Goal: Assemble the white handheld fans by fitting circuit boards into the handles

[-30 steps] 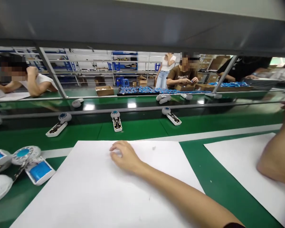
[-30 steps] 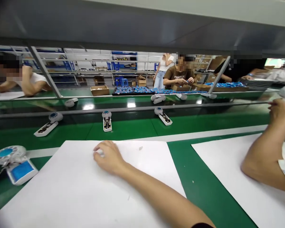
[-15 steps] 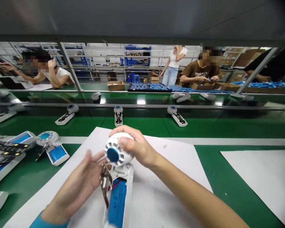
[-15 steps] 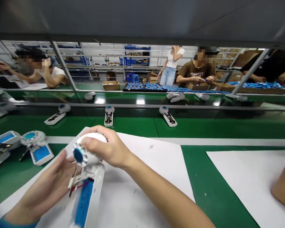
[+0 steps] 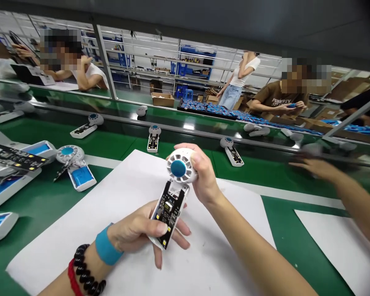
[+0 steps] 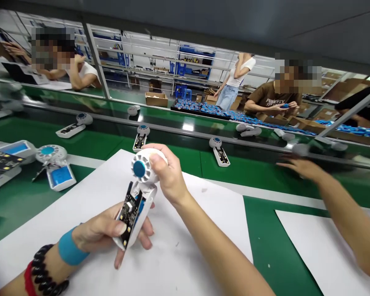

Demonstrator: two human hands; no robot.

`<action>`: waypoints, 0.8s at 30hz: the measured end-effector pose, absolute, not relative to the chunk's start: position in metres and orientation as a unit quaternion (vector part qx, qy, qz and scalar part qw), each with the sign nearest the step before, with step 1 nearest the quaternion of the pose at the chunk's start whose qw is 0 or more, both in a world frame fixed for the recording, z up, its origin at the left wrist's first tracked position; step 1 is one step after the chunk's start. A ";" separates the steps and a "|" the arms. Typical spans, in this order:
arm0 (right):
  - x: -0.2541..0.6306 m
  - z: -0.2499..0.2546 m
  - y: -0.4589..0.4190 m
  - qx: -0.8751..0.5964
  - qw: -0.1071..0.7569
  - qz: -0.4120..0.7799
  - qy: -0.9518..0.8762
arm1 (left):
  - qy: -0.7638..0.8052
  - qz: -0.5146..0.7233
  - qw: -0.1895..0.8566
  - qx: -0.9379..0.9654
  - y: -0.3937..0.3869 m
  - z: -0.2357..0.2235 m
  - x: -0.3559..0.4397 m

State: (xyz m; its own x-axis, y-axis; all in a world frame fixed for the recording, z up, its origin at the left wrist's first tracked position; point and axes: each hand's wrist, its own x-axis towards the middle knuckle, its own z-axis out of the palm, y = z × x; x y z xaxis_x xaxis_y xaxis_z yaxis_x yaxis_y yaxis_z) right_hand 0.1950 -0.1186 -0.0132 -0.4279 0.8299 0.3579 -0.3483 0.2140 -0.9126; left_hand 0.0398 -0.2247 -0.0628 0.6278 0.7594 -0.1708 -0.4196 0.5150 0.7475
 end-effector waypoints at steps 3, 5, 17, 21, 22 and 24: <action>0.190 -0.021 -0.118 -0.256 0.481 0.564 -0.621 | 0.342 0.463 0.732 0.363 -0.222 -0.061 0.045; 0.189 -0.025 -0.118 -0.276 0.438 0.562 -0.645 | 0.401 0.531 0.651 0.364 -0.218 -0.061 0.045; 0.191 -0.030 -0.129 -0.265 0.336 0.579 -0.694 | 0.441 0.591 0.583 0.339 -0.214 -0.064 0.048; 0.193 -0.027 -0.130 -0.281 0.346 0.543 -0.711 | 0.450 0.606 0.558 0.345 -0.214 -0.064 0.048; 0.193 -0.027 -0.131 -0.278 0.346 0.542 -0.713 | 0.448 0.607 0.558 0.345 -0.214 -0.065 0.047; 0.191 -0.028 -0.134 -0.269 0.345 0.544 -0.716 | 0.437 0.606 0.571 0.340 -0.214 -0.066 0.045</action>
